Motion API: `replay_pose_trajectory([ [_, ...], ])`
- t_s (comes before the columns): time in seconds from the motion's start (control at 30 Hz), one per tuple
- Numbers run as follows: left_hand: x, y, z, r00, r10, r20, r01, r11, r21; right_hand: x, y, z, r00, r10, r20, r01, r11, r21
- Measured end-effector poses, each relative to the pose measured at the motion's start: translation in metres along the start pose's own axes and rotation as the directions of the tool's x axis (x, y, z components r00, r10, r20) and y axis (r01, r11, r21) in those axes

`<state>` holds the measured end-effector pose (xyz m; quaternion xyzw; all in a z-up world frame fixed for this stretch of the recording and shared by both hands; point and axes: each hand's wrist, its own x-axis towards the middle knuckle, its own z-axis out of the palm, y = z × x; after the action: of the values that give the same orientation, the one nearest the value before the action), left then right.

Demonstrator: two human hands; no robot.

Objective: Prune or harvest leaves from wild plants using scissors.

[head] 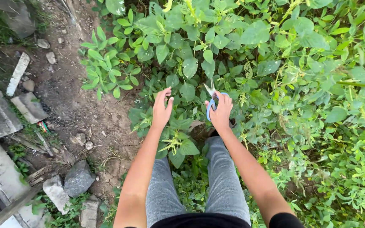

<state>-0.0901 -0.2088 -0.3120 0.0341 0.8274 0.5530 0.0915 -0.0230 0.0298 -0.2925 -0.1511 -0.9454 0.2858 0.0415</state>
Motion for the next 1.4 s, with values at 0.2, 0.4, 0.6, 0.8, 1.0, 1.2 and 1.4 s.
replay_pose_trajectory([
  [0.2,-0.008,-0.035,0.023,0.997,-0.078,0.022,0.08,0.989,-0.123,-0.021,0.019,0.024,0.995,0.099,-0.003,-0.095,0.961,0.26],
  [0.4,-0.048,-0.035,0.021,0.973,-0.229,0.028,0.225,0.915,-0.335,-0.039,0.022,0.027,0.974,0.153,0.169,-0.211,0.886,0.413],
  [0.6,-0.062,-0.046,0.022,0.964,-0.259,0.052,0.261,0.904,-0.34,-0.054,0.043,0.052,0.977,0.089,0.191,-0.175,0.851,0.495],
  [0.8,-0.05,-0.079,0.054,0.945,-0.309,0.108,0.326,0.91,-0.255,-0.044,0.047,0.063,0.862,0.262,0.434,-0.441,0.81,0.386],
  [1.0,-0.011,-0.048,0.061,0.971,-0.231,0.06,0.239,0.935,-0.263,-0.042,0.055,0.067,0.942,0.102,0.321,-0.247,0.857,0.452],
  [1.2,0.017,-0.032,0.058,0.994,-0.1,-0.046,0.094,0.989,-0.115,-0.027,0.057,0.059,0.847,0.215,0.485,-0.473,0.72,0.507],
  [1.4,0.082,-0.015,0.042,0.988,0.151,0.039,-0.147,0.983,-0.106,0.016,0.043,0.037,0.768,0.069,0.637,-0.535,0.616,0.579],
])
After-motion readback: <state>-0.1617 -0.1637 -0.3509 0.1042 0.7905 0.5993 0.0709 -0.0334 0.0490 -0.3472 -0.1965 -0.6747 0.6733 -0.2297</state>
